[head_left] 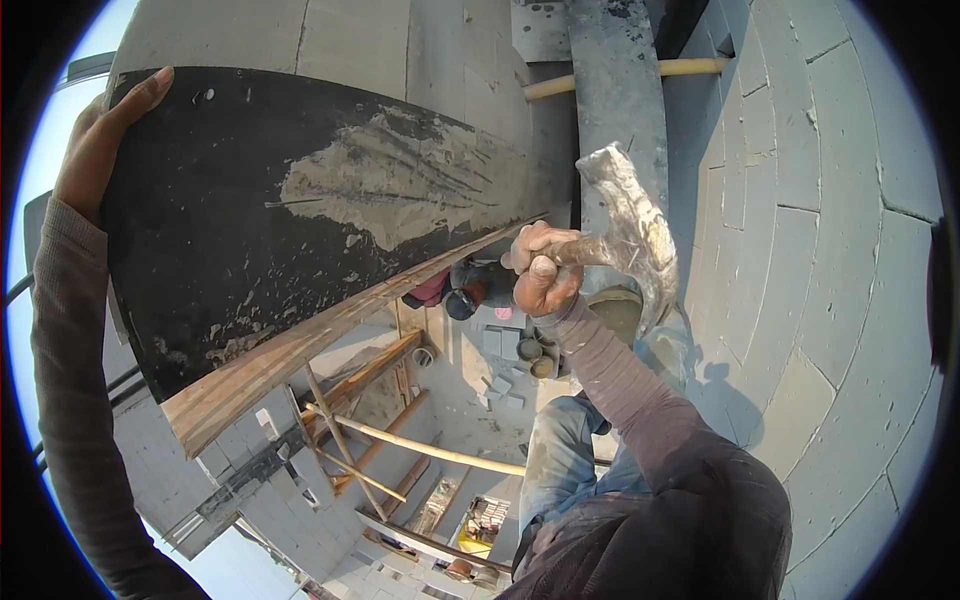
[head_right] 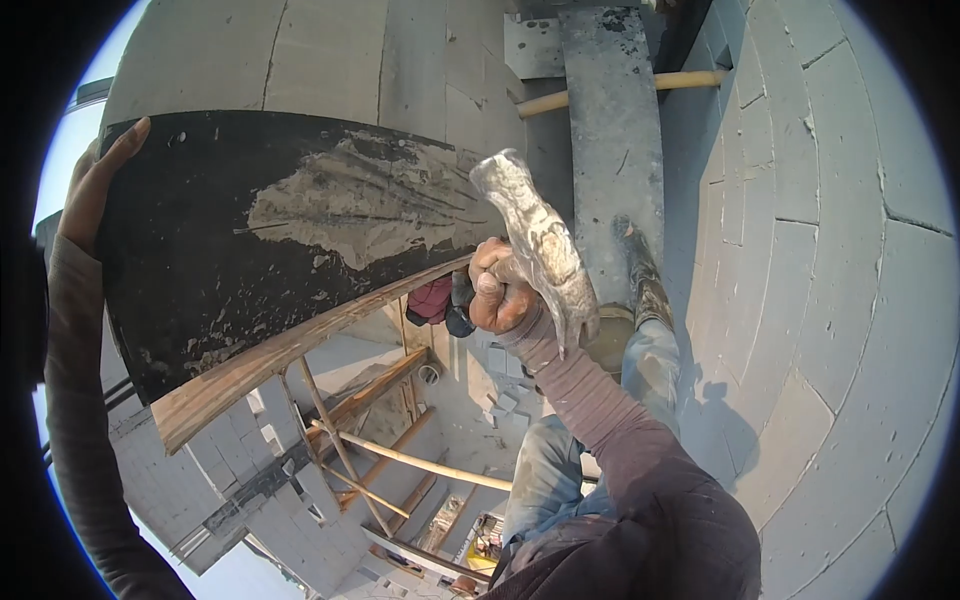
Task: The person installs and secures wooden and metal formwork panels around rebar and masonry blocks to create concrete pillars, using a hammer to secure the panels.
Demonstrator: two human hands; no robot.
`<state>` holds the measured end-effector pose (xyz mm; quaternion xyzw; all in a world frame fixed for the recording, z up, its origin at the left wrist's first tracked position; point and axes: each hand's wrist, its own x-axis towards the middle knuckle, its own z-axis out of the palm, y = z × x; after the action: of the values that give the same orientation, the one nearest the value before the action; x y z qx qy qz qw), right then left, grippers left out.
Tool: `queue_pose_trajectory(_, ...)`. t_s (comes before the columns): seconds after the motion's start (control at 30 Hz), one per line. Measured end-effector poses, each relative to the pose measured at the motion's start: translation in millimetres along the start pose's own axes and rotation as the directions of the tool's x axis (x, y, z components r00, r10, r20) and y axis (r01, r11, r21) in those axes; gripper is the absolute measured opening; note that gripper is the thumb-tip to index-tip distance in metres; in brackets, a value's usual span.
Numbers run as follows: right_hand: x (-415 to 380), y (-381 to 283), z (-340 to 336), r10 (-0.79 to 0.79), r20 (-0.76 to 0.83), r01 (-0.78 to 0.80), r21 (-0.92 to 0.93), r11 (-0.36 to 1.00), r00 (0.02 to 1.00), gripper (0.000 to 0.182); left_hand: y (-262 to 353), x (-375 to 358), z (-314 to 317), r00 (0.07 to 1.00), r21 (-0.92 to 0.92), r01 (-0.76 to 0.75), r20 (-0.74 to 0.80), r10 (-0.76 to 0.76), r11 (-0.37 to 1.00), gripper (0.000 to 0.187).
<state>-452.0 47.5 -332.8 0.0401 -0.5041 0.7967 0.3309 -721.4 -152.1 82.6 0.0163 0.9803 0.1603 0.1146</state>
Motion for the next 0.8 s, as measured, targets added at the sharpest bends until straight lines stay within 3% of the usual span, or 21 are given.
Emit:
queue_pose_trajectory(0.03, -5, 25, 5, -0.174, -0.067, 0.179, 0.08, 0.981, 0.982, 0.036, 4, -2, 1, 1.0, -0.007, 0.018, 0.007, -0.018, 1.0, 0.083)
queue_pose_trajectory(0.07, -12, 43, 4, -0.169, -0.068, 0.174, 0.079, 0.982, 0.983, 0.036, 7, -4, 2, 0.999, -0.015, 0.033, 0.015, -0.033, 0.999, 0.081)
queue_pose_trajectory(0.1, -19, 61, 0, 0.098, 0.088, -0.073, -0.254, 0.965, 0.991, 0.035, 3, -3, 1, 0.999, -0.015, 0.031, 0.016, -0.031, 0.999, 0.081)
queue_pose_trajectory(0.13, -13, 62, 0, 0.387, 0.135, -0.243, -0.582, 0.776, 0.912, 0.034, -2, 0, 0, 1.0, 0.031, -0.004, -0.018, 0.004, 1.0, 0.079)
queue_pose_trajectory(0.2, -6, 40, -7, 0.472, 0.089, -0.329, -0.604, 0.726, 0.877, 0.031, -1, 2, -1, 0.998, 0.082, -0.038, -0.054, 0.043, 0.996, 0.077)
queue_pose_trajectory(0.27, 1, 13, -13, 0.328, 0.132, -0.202, -0.56, 0.803, 0.936, 0.032, 7, -7, 8, 0.993, 0.05, -0.06, -0.096, 0.065, 0.997, 0.075)
queue_pose_trajectory(0.3, -7, 15, -15, 0.118, 0.1, -0.061, -0.453, 0.889, 0.988, 0.037, 8, -8, 8, 0.994, 0.054, -0.05, -0.094, 0.055, 0.997, 0.075)
queue_pose_trajectory(0.33, -20, 19, -22, 0.123, 0.106, -0.089, -0.284, 0.955, 0.987, 0.039, 11, -8, 6, 0.999, 0.02, -0.02, -0.033, 0.02, 1.0, 0.076)
queue_pose_trajectory(0.4, -26, 48, -5, -0.139, -0.051, 0.144, 0.108, 0.984, 0.989, 0.034, 9, -6, 2, 0.999, -0.007, 0.015, 0.031, -0.015, 1.0, 0.076)
queue_pose_trajectory(0.43, -23, 53, -2, 0.055, 0.068, -0.038, -0.233, 0.972, 0.996, 0.032, 6, -5, 2, 1.0, 0.015, 0.019, 0.022, -0.02, 1.0, 0.076)
queue_pose_trajectory(0.47, -18, 58, -2, 0.268, 0.11, -0.163, -0.561, 0.812, 0.957, 0.031, 6, -4, 1, 1.0, 0.037, 0.016, 0.01, -0.017, 0.999, 0.077)
queue_pose_trajectory(0.5, -6, 59, -1, 0.553, 0.169, -0.306, -0.686, 0.66, 0.816, 0.029, 7, -4, 1, 1.0, 0.038, 0.006, 0.005, -0.006, 0.999, 0.077)
queue_pose_trajectory(0.53, -3, 53, -2, 0.548, 0.167, -0.305, -0.683, 0.664, 0.82, 0.029, 4, -4, 3, 0.998, 0.08, -0.024, -0.053, 0.028, 0.997, 0.077)
queue_pose_trajectory(0.6, -2, 39, -3, 0.345, 0.198, -0.214, -0.487, 0.847, 0.917, 0.027, -3, -2, -2, 0.991, 0.122, -0.045, -0.117, 0.059, 0.992, 0.077)
queue_pose_trajectory(0.63, 0, 20, -4, 0.278, 0.171, -0.179, -0.44, 0.88, 0.945, 0.028, 0, -3, -1, 0.997, 0.081, -0.006, -0.071, 0.012, 0.997, 0.079)
queue_pose_trajectory(0.67, -7, 28, 6, 0.118, -0.004, -0.118, -0.1, 0.988, 0.993, 0.026, 2, -4, 0, 0.999, 0.042, 0.034, -0.029, -0.032, 0.999, 0.08)
queue_pose_trajectory(0.73, -17, 33, -14, -0.036, 0.094, 0.025, 0.107, 0.994, 0.995, 0.023, 3, -3, -2, 0.999, 0.024, 0.046, 0.006, -0.047, 0.999, 0.081)
queue_pose_trajectory(0.77, -10, 59, -4, -0.159, 0.079, 0.103, 0.469, 0.877, 0.984, 0.024, 3, -4, -4, 0.998, 0.003, 0.049, 0.036, -0.049, 0.999, 0.082)
queue_pose_trajectory(0.8, -17, 51, -4, 0.08, 0.095, -0.038, -0.385, 0.922, 0.992, 0.034, 1, -5, -4, 0.998, 0.001, 0.048, 0.031, -0.048, 0.999, 0.082)
